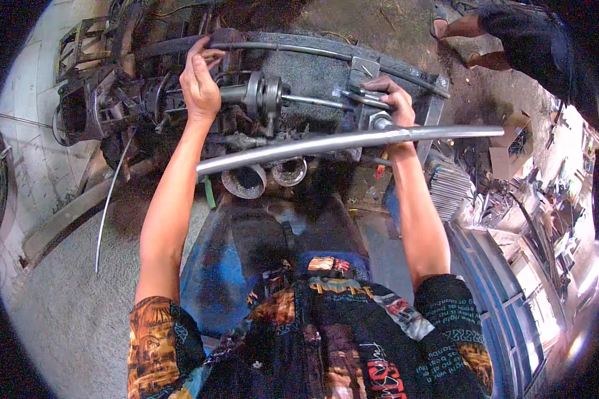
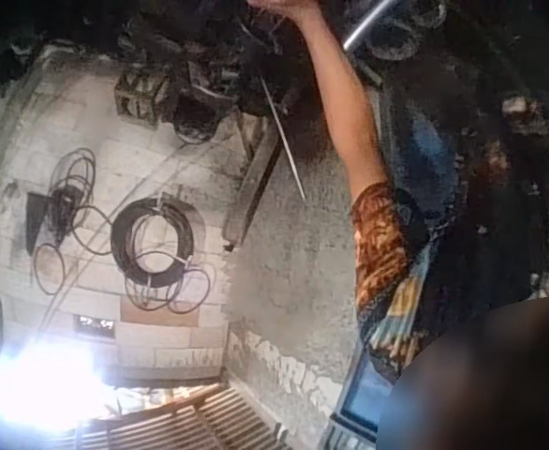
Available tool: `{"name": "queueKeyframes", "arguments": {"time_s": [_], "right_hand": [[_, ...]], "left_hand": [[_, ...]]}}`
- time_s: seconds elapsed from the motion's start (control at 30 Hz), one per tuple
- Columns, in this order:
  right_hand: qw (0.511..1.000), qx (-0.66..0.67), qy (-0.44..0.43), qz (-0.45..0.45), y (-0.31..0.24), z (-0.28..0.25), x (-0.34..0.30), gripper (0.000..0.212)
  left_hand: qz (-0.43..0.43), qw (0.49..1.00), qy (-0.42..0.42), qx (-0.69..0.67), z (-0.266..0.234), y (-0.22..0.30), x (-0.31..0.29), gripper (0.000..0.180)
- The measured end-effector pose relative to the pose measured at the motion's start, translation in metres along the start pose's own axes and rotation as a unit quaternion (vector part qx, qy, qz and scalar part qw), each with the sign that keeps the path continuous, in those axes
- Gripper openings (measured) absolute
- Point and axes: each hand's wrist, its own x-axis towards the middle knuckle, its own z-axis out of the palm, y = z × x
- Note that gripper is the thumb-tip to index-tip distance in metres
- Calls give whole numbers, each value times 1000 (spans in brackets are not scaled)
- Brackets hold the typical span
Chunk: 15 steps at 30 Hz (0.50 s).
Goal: Using a manual bending machine to shape a metal pipe or rod.
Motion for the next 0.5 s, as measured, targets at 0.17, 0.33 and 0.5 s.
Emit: {"name": "queueKeyframes", "arguments": {"time_s": [0.17,0.33,0.5], "right_hand": [[1000,-4,-2,-24,-1,3,-1,38],[998,-59,0,-36,-3,-1,-2,37],[999,-44,2,-26,-8,1,2,37]], "left_hand": [[-8,1000,1,-11,1,0,1,51],[-19,1000,-4,-14,5,6,2,50],[-21,1000,-2,-4,4,5,4,49]]}}
